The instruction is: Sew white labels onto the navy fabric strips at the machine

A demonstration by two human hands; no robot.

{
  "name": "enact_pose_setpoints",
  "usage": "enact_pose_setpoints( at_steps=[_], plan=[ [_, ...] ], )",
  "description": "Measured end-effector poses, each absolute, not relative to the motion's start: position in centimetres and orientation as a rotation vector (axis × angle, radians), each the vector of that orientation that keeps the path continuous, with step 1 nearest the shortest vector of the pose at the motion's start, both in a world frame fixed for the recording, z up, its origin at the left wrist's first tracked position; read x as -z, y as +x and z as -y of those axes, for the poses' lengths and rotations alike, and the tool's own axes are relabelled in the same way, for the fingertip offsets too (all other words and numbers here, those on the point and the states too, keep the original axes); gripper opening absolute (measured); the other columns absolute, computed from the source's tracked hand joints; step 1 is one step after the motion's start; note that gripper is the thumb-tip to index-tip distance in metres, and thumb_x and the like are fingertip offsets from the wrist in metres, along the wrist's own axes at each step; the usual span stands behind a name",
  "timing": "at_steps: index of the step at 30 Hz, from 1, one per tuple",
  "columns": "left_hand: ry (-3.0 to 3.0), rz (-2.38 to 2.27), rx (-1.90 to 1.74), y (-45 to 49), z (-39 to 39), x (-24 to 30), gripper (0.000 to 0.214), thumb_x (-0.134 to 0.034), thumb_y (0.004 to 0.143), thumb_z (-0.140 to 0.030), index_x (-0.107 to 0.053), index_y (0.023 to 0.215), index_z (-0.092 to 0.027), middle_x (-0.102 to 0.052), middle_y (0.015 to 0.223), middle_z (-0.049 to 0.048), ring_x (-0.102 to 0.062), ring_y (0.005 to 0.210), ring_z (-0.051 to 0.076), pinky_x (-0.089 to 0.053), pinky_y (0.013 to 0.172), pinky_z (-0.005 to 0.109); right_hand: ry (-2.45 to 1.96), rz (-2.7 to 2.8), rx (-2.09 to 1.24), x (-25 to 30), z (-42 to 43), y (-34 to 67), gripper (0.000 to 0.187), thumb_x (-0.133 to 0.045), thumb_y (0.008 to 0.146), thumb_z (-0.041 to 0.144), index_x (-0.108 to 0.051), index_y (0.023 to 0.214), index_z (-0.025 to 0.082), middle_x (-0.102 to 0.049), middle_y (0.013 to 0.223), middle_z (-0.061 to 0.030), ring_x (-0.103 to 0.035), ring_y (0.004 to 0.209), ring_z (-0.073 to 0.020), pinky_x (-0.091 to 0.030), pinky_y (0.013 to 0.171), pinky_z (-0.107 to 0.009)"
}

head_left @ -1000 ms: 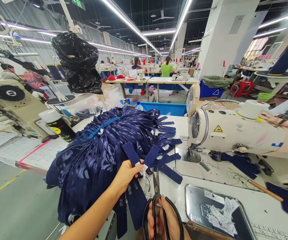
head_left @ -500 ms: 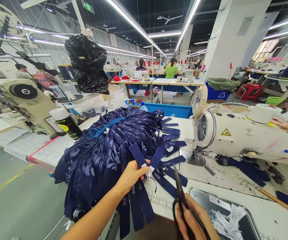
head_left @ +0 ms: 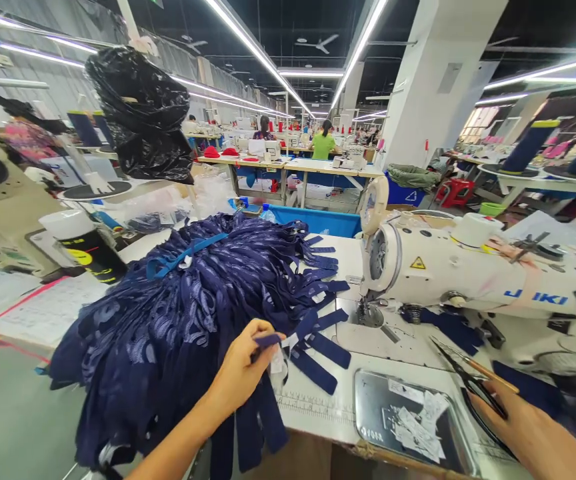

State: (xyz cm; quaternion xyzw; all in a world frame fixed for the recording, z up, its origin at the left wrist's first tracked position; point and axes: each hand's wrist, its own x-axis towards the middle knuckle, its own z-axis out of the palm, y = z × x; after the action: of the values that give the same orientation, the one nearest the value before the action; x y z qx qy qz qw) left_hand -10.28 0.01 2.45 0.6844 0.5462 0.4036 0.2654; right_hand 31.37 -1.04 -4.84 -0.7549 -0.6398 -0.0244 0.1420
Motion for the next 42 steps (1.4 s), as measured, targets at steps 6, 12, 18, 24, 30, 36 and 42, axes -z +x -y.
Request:
enact_pose_setpoints(
  at_steps=[6, 12, 18, 24, 30, 36, 42],
  plan=[
    [2.54, -1.563, -1.41, -9.8, 1.1, -1.7, 0.03, -0.041, 0.074, -0.01, -0.066, 0.085, -0.024, -0.06, 0.072, 0.0021, -0.054, 0.063, 0.013, -0.044, 0.06, 0.024, -2.232, 1.996, 0.339, 3.8, -0.1, 30.6, 0.034, -0.036, 0.078, 0.035, -0.058, 0.093, 0.014, -0.064, 0.089, -0.0149, -0.061, 0.074, -0.0282, -0.043, 0.063, -0.037],
    [2.488, -1.474, -1.515, -9.0, 0.9, 0.3, 0.021, -0.046, 0.074, -0.016, -0.063, 0.082, -0.024, -0.063, 0.081, 0.0026, -0.057, 0.071, 0.016, -0.045, 0.064, 0.027, -1.851, 1.905, 0.216, 1.2, -1.2, 25.8, 0.028, -0.039, 0.081, 0.03, -0.06, 0.091, 0.014, -0.061, 0.09, -0.0144, -0.055, 0.087, -0.0281, -0.04, 0.075, -0.04],
    [2.118, -1.518, -1.536, -9.2, 0.8, 0.1, 0.01, -0.051, 0.074, -0.019, -0.058, 0.081, -0.022, -0.062, 0.087, 0.0031, -0.055, 0.085, 0.019, -0.043, 0.076, 0.031, -1.043, 2.043, -1.072, -1.8, -0.3, 15.6, 0.032, -0.041, 0.084, 0.029, -0.049, 0.115, 0.024, -0.061, 0.099, -0.0058, -0.056, 0.083, -0.0183, -0.041, 0.076, -0.033],
    [1.741, -1.437, -1.468, -8.3, 0.0, -1.4, 0.011, -0.047, 0.077, -0.026, -0.057, 0.076, -0.021, -0.06, 0.074, 0.0002, -0.054, 0.063, 0.014, -0.041, 0.06, 0.023, -0.928, 1.976, -1.338, 0.7, -4.4, 8.1, 0.046, -0.037, 0.085, 0.039, -0.036, 0.127, 0.019, -0.062, 0.091, -0.0055, -0.056, 0.083, -0.0184, -0.04, 0.076, -0.033],
    [1.46, -1.103, -1.116, -5.0, -2.4, -0.4, 0.032, -0.049, 0.073, -0.047, -0.048, 0.059, -0.018, -0.041, 0.048, -0.0036, -0.038, 0.049, 0.011, -0.034, 0.052, 0.022, -1.199, 1.963, -0.942, 1.0, -13.4, 4.6, 0.049, -0.035, 0.084, 0.038, -0.038, 0.123, 0.009, -0.057, 0.099, -0.0128, -0.053, 0.094, -0.0246, -0.039, 0.08, -0.038],
    [1.499, -1.027, -0.749, -5.2, -4.1, 2.2, 0.037, -0.045, 0.075, -0.05, -0.045, 0.06, -0.017, -0.041, 0.051, -0.0033, -0.039, 0.051, 0.01, -0.035, 0.053, 0.021, -1.309, 1.916, -0.742, 0.6, -17.5, 1.8, 0.048, -0.043, 0.081, 0.026, -0.034, 0.124, 0.006, -0.048, 0.115, -0.018, -0.042, 0.11, -0.0265, -0.032, 0.091, -0.041],
    [2.07, -1.077, -0.796, -6.1, -4.3, 2.7, 0.019, -0.041, 0.083, -0.028, -0.056, 0.074, -0.019, -0.054, 0.072, 0.0024, -0.053, 0.066, 0.014, -0.042, 0.061, 0.021, -1.268, 2.01, -0.699, 0.7, -17.0, 3.4, 0.054, -0.044, 0.081, 0.028, -0.028, 0.128, 0.007, -0.048, 0.118, -0.0157, -0.044, 0.109, -0.0234, -0.036, 0.09, -0.036]
  ],
)
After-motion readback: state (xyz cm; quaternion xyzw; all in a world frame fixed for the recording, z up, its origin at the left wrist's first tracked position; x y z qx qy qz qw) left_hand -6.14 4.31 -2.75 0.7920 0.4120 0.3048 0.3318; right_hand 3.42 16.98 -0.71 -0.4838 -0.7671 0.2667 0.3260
